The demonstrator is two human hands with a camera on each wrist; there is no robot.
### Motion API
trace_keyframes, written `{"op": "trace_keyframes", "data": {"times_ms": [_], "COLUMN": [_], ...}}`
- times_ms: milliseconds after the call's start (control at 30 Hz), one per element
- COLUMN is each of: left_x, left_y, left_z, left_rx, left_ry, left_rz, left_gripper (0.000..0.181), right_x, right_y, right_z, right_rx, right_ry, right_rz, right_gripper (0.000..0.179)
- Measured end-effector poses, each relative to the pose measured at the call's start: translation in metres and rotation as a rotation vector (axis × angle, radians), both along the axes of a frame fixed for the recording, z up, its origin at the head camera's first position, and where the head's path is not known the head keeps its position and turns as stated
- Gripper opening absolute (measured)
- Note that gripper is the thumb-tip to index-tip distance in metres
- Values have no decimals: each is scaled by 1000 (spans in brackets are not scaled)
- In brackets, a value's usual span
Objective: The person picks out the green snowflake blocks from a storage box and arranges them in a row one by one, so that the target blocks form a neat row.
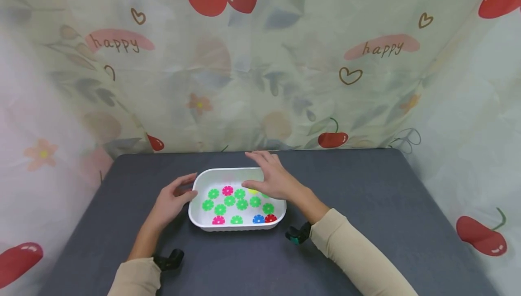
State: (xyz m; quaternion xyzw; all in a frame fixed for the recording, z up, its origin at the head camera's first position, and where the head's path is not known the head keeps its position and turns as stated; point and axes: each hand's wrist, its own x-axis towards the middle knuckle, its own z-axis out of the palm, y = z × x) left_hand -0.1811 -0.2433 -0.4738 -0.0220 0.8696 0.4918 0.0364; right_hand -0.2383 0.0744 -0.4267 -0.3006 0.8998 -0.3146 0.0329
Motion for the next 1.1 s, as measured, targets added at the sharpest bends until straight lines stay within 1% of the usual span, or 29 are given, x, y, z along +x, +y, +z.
{"op": "trace_keyframes", "data": {"times_ms": [100,267,400,533,667,867,1100], "left_x": [1,3,2,-1,-2,-2,-2], "left_y": [-3,-7,-9,-10,-11,-14,-18], "left_z": [-2,-7,-12,-16,-20,-24,-28], "left_rx": [30,108,203,322,400,428,476], "left_ry": [-21,-82,-130,-189,-231,-234,-210], "left_rz": [1,9,13,8,-11,-42,-105], "left_gripper": [52,52,52,55,59,62,61], "right_x": [1,3,4,4,4,4,2], "right_y": [-4,-14,-23,-31,-39,-51,-62], "right_z": [0,0,-2,-6,-10,-16,-24], "right_rx": [-12,-30,-42,-72,-92,-102,-83], "right_ry": [-25,-78,-119,-163,-211,-230,-242], "right_rz": [8,14,20,40,47,69,80], "right_gripper": [82,79,76,74,75,76,74]}}
